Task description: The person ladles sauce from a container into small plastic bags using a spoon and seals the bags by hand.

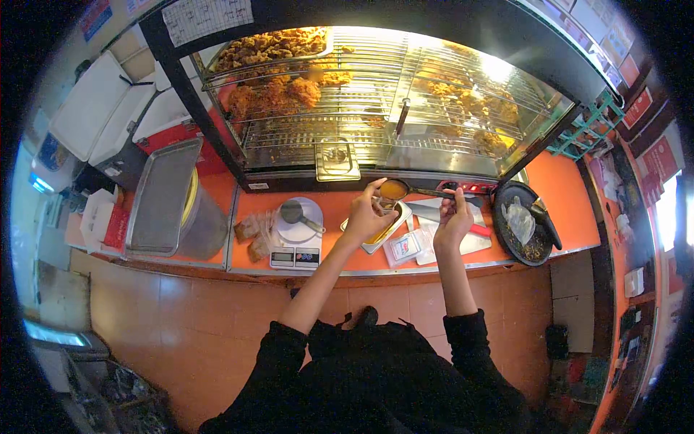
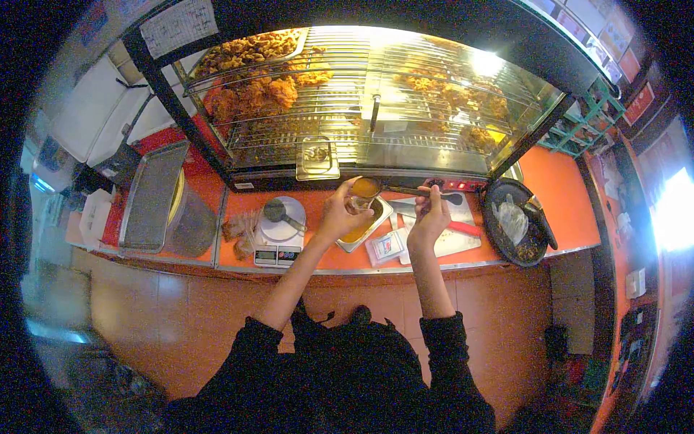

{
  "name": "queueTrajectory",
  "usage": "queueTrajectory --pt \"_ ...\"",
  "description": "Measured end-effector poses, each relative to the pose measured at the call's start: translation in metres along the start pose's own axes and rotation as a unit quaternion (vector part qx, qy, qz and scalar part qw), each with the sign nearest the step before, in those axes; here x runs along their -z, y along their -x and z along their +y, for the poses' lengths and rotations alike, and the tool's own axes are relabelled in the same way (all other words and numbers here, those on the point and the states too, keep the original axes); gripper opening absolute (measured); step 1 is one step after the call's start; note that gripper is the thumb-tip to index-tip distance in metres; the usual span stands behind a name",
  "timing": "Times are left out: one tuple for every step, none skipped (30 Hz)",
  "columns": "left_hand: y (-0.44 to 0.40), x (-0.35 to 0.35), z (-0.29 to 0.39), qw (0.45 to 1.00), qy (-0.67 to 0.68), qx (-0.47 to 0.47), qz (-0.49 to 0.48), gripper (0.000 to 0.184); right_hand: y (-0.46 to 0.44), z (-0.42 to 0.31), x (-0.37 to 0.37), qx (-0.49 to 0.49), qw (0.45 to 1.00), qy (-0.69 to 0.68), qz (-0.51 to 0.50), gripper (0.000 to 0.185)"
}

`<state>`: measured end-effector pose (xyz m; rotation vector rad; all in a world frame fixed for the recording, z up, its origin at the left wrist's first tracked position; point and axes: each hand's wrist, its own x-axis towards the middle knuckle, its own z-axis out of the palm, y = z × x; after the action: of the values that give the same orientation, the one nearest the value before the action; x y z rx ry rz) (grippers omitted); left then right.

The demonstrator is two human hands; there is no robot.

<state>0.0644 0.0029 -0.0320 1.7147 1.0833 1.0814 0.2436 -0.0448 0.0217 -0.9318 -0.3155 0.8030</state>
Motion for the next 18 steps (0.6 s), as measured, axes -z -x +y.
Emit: queueTrajectory --pt "-0.001 -0.002 -0.004 1.0 0.018 -0.019 0.008 0.079 0.002 -0.002 -0.004 0.018 1.0 0.003 0.005 0.025" --pt "-0.001 -0.004 -0.007 0.999 0.035 -0.036 0.016 0.08 0.004 -0.003 -0.006 0.034 0.999 0.008 0.011 0.025" --pt "-0.001 -0.005 -0.009 0.999 0.036 -0.036 0.016 0.08 0.004 -0.005 -0.006 0.035 0.999 0.008 0.012 0.025" --pt "-0.002 -0.005 -0.01 0.998 0.038 -0.04 0.02 0.08 0.004 -0.006 -0.007 0.042 0.999 0.02 0.004 0.026" --pt "-0.003 -0.006 -0.012 0.998 0.041 -0.044 0.024 0.08 0.004 -0.006 -0.007 0.05 0.998 0.032 -0.003 0.027" --pt "-0.003 -0.006 -0.012 0.998 0.041 -0.044 0.024 0.08 0.003 -0.007 -0.006 0.05 0.998 0.032 -0.003 0.027" --pt "-0.002 -0.006 -0.013 0.998 0.034 -0.045 0.027 0.08 0.003 -0.007 -0.006 0.06 0.997 0.044 -0.009 0.028" --pt "-0.002 -0.006 -0.013 0.998 0.026 -0.047 0.03 0.081 0.003 -0.007 -0.006 0.07 0.996 0.056 -0.014 0.029" --pt "-0.002 -0.006 -0.012 0.998 0.026 -0.047 0.031 0.081 0.003 -0.007 -0.007 0.07 0.996 0.056 -0.014 0.029" --pt "-0.001 -0.005 -0.011 0.998 0.023 -0.043 0.029 0.08 0.003 -0.008 -0.008 0.085 0.994 0.068 -0.015 0.03" --pt "-0.001 -0.004 -0.01 0.999 0.019 -0.039 0.028 0.08 0.004 -0.009 -0.01 0.1 0.992 0.08 -0.015 0.031" --pt "0.0 -0.003 -0.009 0.999 0.019 -0.039 0.028 0.08 0.004 -0.01 -0.012 0.1 0.992 0.08 -0.015 0.031" --pt "0.0 -0.003 -0.008 0.999 0.023 -0.028 0.027 0.08 0.006 -0.011 -0.015 0.112 0.99 0.079 -0.018 0.031" --pt "0.001 -0.002 -0.006 0.999 0.027 -0.016 0.026 0.08 0.006 -0.012 -0.016 0.123 0.989 0.078 -0.021 0.032" --pt "0.001 -0.002 -0.006 0.999 0.027 -0.016 0.026 0.08 0.006 -0.012 -0.015 0.123 0.989 0.078 -0.021 0.032" --pt "0.001 -0.003 -0.006 0.999 0.035 -0.015 0.028 0.08 0.005 -0.013 -0.014 0.126 0.987 0.09 -0.029 0.032" --pt "0.001 -0.003 -0.006 0.999 0.043 -0.013 0.031 0.079 0.005 -0.013 -0.014 0.129 0.986 0.102 -0.037 0.032" --pt "0.001 -0.003 -0.006 0.998 0.043 -0.013 0.031 0.079 0.007 -0.015 -0.016 0.129 0.986 0.102 -0.037 0.032"
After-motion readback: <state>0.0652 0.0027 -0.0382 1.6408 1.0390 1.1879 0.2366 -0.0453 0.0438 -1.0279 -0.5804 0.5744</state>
